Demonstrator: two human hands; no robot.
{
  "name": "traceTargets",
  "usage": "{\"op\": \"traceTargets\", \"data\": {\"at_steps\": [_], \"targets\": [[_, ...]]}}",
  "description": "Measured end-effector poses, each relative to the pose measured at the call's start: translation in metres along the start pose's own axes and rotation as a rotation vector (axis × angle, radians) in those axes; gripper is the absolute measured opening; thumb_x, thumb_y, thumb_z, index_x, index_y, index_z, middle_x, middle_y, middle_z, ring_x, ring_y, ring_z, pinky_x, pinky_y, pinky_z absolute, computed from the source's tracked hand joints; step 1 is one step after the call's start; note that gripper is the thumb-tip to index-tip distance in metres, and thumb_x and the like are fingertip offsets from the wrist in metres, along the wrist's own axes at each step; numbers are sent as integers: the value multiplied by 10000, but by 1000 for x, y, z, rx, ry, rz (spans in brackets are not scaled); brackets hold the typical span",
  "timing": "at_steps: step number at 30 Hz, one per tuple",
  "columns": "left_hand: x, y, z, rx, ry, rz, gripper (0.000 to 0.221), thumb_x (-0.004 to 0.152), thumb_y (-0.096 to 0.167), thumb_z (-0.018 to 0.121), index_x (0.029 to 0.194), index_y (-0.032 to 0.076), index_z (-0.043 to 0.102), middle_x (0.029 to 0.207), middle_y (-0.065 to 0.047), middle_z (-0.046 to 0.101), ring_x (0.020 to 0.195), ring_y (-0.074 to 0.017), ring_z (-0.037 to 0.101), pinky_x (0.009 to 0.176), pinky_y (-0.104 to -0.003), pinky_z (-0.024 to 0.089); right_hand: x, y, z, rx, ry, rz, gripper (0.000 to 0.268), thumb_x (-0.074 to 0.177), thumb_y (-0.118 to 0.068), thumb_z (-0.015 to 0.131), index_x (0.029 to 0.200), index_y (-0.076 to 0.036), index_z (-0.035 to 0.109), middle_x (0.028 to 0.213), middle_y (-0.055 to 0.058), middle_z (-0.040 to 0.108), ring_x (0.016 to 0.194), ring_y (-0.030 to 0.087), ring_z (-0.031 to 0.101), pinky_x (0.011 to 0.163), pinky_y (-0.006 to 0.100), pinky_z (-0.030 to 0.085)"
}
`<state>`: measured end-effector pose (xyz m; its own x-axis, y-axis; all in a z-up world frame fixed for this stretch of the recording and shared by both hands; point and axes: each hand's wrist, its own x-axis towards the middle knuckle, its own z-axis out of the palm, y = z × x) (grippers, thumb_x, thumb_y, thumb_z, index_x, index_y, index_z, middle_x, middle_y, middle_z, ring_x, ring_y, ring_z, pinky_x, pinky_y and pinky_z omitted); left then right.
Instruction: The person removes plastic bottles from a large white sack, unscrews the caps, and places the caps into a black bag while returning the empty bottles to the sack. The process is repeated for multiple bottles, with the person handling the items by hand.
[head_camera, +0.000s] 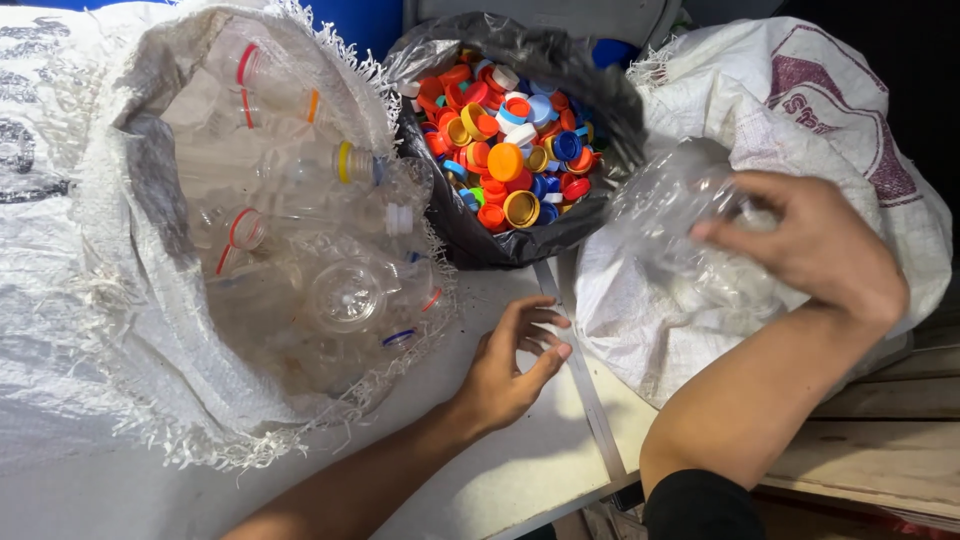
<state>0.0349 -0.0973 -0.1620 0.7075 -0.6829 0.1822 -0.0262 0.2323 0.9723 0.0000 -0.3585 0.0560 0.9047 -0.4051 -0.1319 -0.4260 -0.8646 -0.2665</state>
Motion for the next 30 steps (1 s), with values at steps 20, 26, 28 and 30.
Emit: {"op": "traceTargets", "data": {"at_steps": [20, 26, 28, 30], "targets": [[15, -33, -9, -467, 335, -53, 394, 1078, 371, 451, 1213, 1, 476, 938, -145, 688, 767, -238, 715, 712, -369, 613, -48, -109, 9, -168, 148, -301, 657, 739, -518, 784, 1283, -162, 693, 1184, 109, 732, 1053, 283, 701, 887, 426, 541], [16, -31, -9, -526, 372, -91, 414, 1070, 428, 400, 1116, 36, 524, 874, -136, 667, 735, -231, 707, 646, -379, 630, -73, -91, 0, -106, -48, -263, 683, 701, -513, 811, 1318, -243, 697, 1151, -11, 797, 869, 162, 756, 672, 328, 583], [15, -32, -9, -527, 377, -110, 420, 1076, 432, 398, 1081, 30, 520, 866, -128, 659, 756, -223, 717, 644, -383, 645, -79, -88, 2, -66, -51, -443, 701, 683, -483, 810, 1337, -252, 708, 1133, -18, 814, 809, 153, 733, 582, 308, 557], [12, -30, -9, -555, 368, -89, 413, 1078, 427, 411, 1064, 25, 504, 859, -130, 654, 729, -227, 694, 571, -391, 601, -84, -89, 5, 62, -78, -723, 644, 792, -467, 790, 1369, -209, 670, 1093, -6, 787, 857, 131, 724, 684, 274, 600]]}}
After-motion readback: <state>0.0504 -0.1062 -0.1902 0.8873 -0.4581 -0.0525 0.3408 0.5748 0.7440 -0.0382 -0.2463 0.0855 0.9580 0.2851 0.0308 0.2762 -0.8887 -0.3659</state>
